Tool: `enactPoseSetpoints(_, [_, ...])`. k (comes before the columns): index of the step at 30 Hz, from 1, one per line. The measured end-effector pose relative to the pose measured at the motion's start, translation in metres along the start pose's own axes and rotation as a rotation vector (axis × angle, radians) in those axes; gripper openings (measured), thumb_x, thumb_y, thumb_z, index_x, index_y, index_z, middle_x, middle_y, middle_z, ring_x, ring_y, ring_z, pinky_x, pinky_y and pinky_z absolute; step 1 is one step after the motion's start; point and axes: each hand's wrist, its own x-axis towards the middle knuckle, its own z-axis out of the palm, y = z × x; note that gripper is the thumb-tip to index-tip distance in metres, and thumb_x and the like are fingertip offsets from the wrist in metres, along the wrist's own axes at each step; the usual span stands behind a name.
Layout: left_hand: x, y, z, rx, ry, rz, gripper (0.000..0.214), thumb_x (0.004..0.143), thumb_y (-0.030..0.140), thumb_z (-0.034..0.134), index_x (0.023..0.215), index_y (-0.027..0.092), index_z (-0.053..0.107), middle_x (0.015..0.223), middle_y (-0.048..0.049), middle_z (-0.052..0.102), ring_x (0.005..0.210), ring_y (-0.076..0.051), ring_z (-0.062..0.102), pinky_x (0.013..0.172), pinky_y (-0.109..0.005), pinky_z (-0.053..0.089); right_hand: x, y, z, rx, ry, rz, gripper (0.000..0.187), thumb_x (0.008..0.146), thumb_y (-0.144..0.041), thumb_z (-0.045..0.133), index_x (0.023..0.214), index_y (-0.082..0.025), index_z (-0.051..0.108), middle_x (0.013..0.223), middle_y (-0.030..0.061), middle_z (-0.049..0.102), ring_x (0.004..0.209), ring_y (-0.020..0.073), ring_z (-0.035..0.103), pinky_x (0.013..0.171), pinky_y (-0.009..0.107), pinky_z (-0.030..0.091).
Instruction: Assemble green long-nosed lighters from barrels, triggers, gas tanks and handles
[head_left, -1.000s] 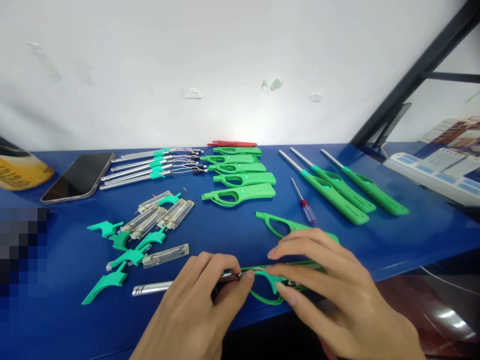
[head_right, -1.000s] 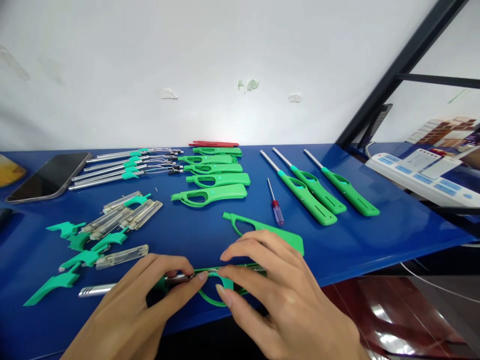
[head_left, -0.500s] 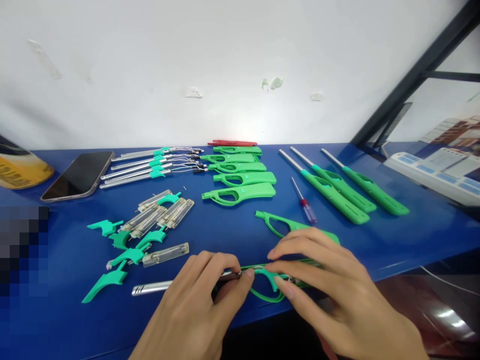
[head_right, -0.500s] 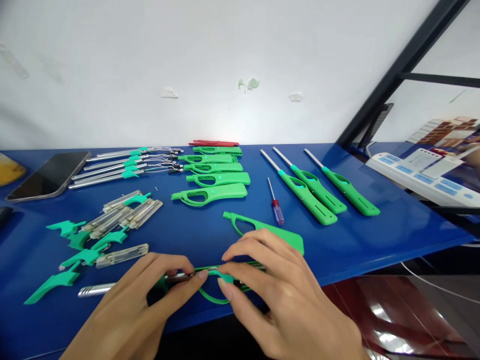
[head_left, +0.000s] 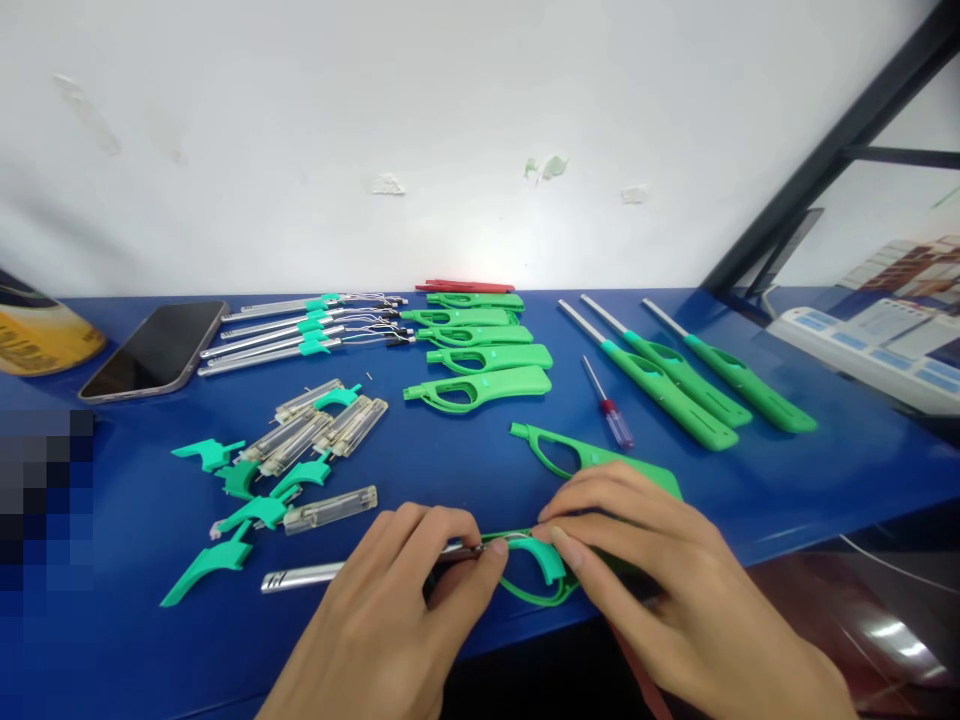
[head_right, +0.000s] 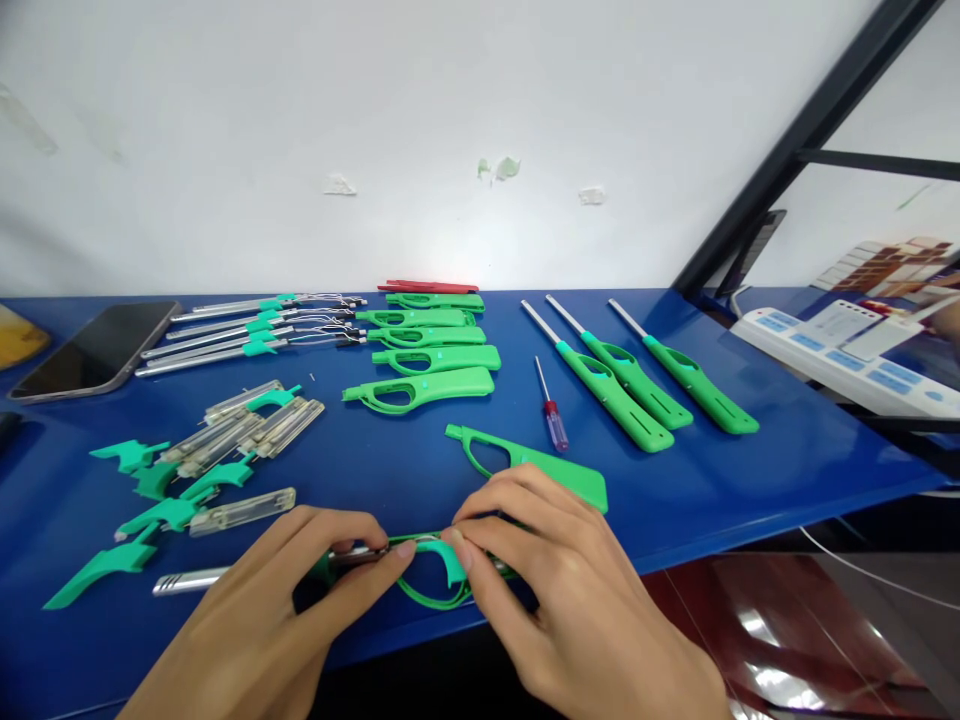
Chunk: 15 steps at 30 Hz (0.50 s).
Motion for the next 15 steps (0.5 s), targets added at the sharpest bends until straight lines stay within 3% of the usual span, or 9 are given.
enactPoseSetpoints(6, [0.0005, 0.0001, 0.0000, -0.008, -0.006, 0.005, 0.044, 0.101, 0.001, 0.044, 0.131, 0.024, 0.067, 0.112, -0.0046, 0.067, 0.090, -0.019, 0.059, 0.076, -0.031, 0.054, -0.0028, 0.0022, 0.0005, -0.019, -0.001, -0.061, 0.021, 0.105, -0.017, 0.061, 0.118, -0.026, 0.074, 0.109, 0.0027, 0.074, 0.102, 0.0199, 0.069, 0.092, 0.037, 0.060])
enactPoseSetpoints(15, [-0.0003, -0.0001, 0.0020, -0.004, -0.003, 0.004, 0.044, 0.101, 0.001, 0.042, 0.132, 0.022, 0.066, 0.112, -0.0052, 0.066, 0.090, -0.018, 0.059, 0.078, -0.031, 0.054, -0.0026, 0.0006, 0.0029, -0.025, 0.041, -0.071, 0.025, 0.104, -0.016, 0.060, 0.122, -0.026, 0.075, 0.110, 0.0044, 0.076, 0.105, 0.0225, 0.070, 0.093, 0.040, 0.061])
